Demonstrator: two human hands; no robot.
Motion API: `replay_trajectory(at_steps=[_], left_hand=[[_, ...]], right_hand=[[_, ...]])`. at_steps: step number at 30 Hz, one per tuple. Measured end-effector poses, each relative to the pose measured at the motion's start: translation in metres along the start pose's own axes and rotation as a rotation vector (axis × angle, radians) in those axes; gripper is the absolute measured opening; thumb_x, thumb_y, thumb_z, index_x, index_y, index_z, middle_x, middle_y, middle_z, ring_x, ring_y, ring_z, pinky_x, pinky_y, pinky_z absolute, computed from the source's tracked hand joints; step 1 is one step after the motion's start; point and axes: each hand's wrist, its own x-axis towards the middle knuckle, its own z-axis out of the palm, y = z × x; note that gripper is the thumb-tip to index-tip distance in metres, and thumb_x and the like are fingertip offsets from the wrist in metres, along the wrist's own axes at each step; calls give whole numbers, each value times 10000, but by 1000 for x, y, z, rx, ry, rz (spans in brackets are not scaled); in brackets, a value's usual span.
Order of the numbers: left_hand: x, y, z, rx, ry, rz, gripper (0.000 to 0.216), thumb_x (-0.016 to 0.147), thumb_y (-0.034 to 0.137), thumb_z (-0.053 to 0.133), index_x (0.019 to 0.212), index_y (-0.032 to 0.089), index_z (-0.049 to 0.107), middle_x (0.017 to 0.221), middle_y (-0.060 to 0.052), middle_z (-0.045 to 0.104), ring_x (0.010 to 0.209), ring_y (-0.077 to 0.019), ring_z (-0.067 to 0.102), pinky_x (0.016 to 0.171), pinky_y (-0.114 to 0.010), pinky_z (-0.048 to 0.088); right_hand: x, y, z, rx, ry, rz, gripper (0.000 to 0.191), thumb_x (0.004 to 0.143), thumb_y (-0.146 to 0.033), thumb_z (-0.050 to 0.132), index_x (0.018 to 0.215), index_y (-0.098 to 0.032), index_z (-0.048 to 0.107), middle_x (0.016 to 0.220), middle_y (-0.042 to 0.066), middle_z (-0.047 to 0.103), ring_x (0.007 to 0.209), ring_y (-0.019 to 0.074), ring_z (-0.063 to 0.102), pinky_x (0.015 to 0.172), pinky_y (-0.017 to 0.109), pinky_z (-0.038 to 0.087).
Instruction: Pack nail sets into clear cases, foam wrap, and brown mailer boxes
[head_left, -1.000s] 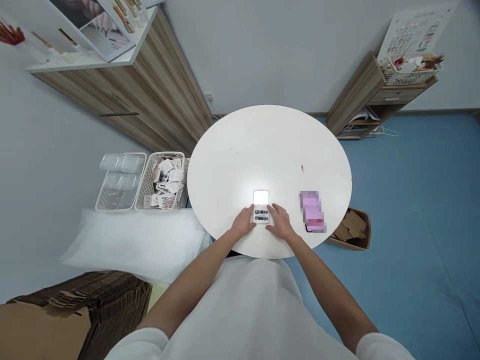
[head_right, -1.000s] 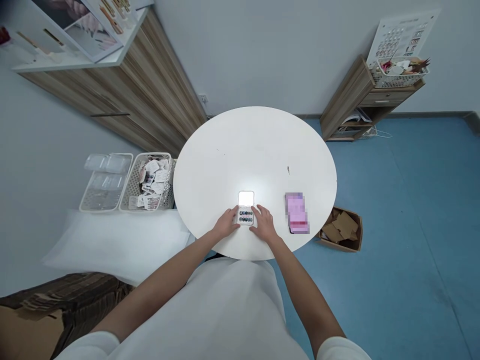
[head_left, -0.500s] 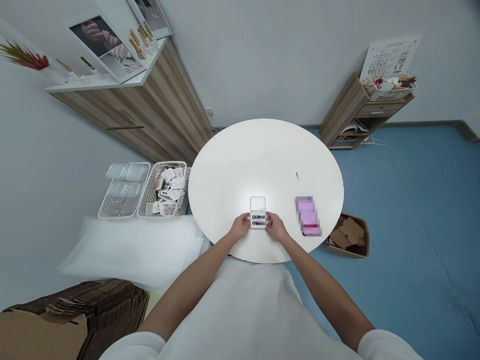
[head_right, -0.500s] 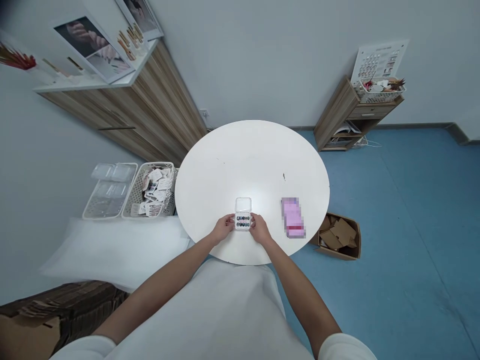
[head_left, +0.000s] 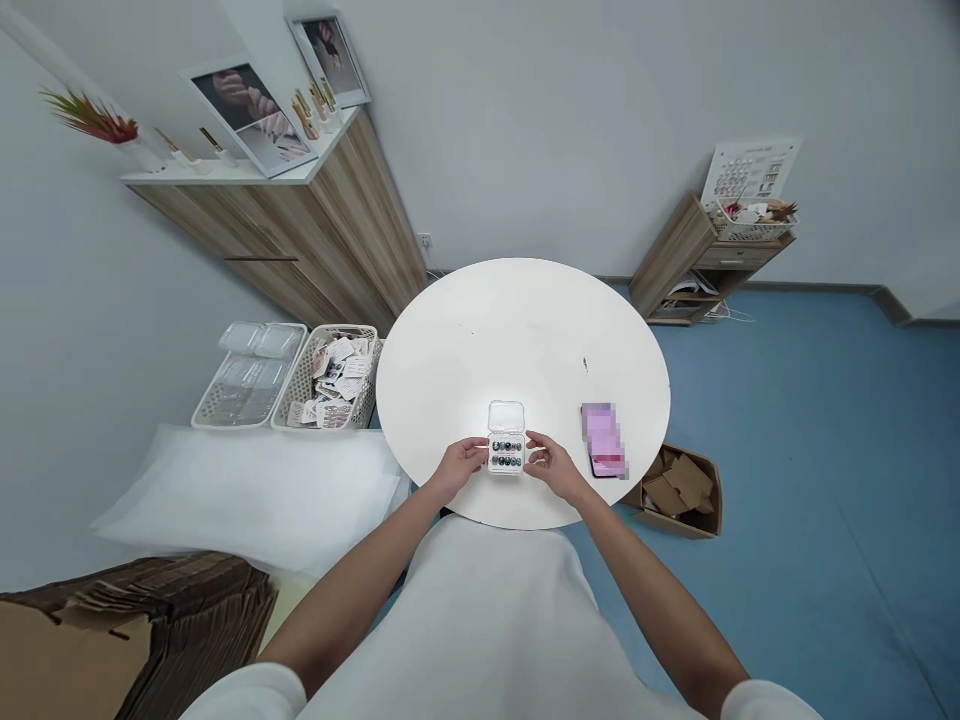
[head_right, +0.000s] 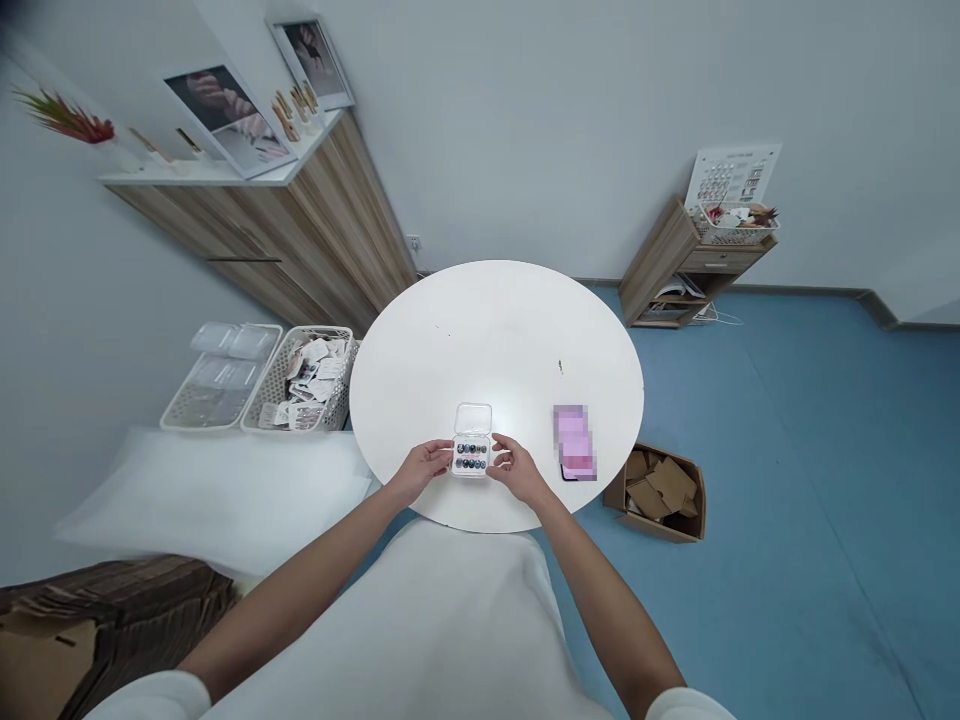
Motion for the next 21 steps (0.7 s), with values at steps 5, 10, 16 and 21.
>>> replay_trajectory(at_steps=[5,10,16,21], left_hand=[[-11,4,5,-141,-22,3,440,641,388,674,995,145,577,875,-79,669,771,-139,595,731,-293,425],[-20,7,9,-213,-40,-42,456,602,367,719,969,133,585,834,-82,670,739,-140,597,717,-283,426],[-26,12,6,-384,-51,-92,489,621,276,728,1058,159,542,868,-83,659,740,-126,602,698,-267,441],[-25,16,6,-446,-28,-83,421,629,272,725,997,155,556,892,-82,643,759,-123,601,706,-267,456]], right_hand=[[13,-16,-9,187,-23,130,449,774,-485,461,1116,-206,538,1030,75,578,761,120,559,671,266,467],[25,-29,-7,409,-69,220,357,726,-412,589,1024,-215,591,961,57,629,737,108,569,686,247,457],[22,-45,-1,511,-103,168,304,706,-334,630,991,-236,588,1003,44,631,836,136,589,748,282,473],[13,-52,-1,515,-210,174,342,737,-344,599,1064,-283,518,1129,43,577,875,166,601,746,379,505]])
